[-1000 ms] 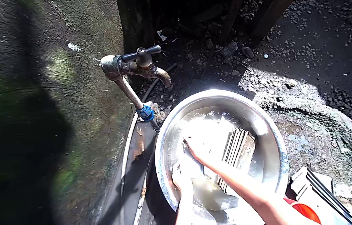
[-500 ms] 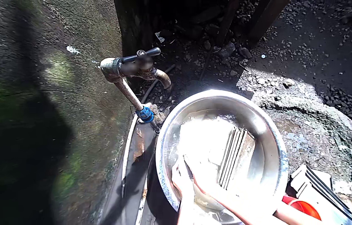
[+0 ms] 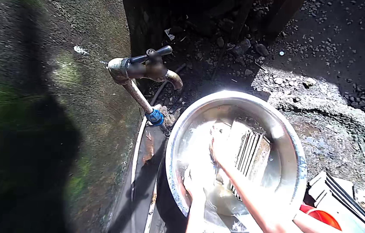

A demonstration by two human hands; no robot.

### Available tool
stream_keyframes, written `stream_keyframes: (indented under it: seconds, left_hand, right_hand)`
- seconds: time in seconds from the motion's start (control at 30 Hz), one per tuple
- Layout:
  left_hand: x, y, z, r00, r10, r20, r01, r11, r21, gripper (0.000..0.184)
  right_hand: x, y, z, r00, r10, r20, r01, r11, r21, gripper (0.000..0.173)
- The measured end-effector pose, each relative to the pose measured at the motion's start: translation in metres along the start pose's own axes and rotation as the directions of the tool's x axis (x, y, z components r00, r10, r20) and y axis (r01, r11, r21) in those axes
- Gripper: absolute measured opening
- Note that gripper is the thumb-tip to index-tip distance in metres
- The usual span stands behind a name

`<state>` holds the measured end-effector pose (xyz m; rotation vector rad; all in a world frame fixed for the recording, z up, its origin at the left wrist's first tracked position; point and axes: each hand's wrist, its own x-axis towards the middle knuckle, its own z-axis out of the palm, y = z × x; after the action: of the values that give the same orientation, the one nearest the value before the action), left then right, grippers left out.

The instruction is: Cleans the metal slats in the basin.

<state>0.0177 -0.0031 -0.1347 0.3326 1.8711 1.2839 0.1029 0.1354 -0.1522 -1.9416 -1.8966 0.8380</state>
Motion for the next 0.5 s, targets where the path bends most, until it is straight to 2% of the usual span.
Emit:
stream_keyframes:
  seconds: [0.1,0.17,0.23,0.3,0.4,0.5]
  left_hand:
    - [-0.003,-0.003,-0.001,0.998,-0.057,0.032,0.059,0.996,-0.066,0.033]
    - [-0.005,0.002,0.000,0.991,-0.130,0.033,0.133,0.985,-0.112,0.032]
    - [0.000,-0.004,0.001,0.987,-0.160,0.021,0.161,0.980,-0.121,0.035]
    - [0.006,-0.021,0.001,0.995,-0.096,0.011,0.097,0.991,-0.093,0.031]
    - [0.005,-0.019,0.003,0.996,-0.086,-0.036,0.085,0.996,-0.032,0.028]
    - [0.001,-0.009,0.003,0.998,-0.057,-0.030,0.058,0.998,0.023,0.027]
  right_hand:
    - [-0.061,-0.006,0.003,0.980,-0.096,0.175,0.084,0.994,0.070,0.039]
    - [-0.099,-0.020,-0.002,0.908,-0.179,0.378,0.176,0.984,0.042,0.043]
    - [-0.122,-0.022,0.005,0.865,-0.236,0.443,0.261,0.965,0.004,0.048]
    - [-0.115,-0.028,0.003,0.886,-0.201,0.418,0.248,0.967,-0.061,0.051]
    - [-0.065,-0.031,0.010,0.958,-0.164,0.234,0.200,0.970,-0.141,0.049]
    - [-0.019,-0.058,-0.011,0.976,0.074,0.207,-0.081,0.996,0.023,0.046]
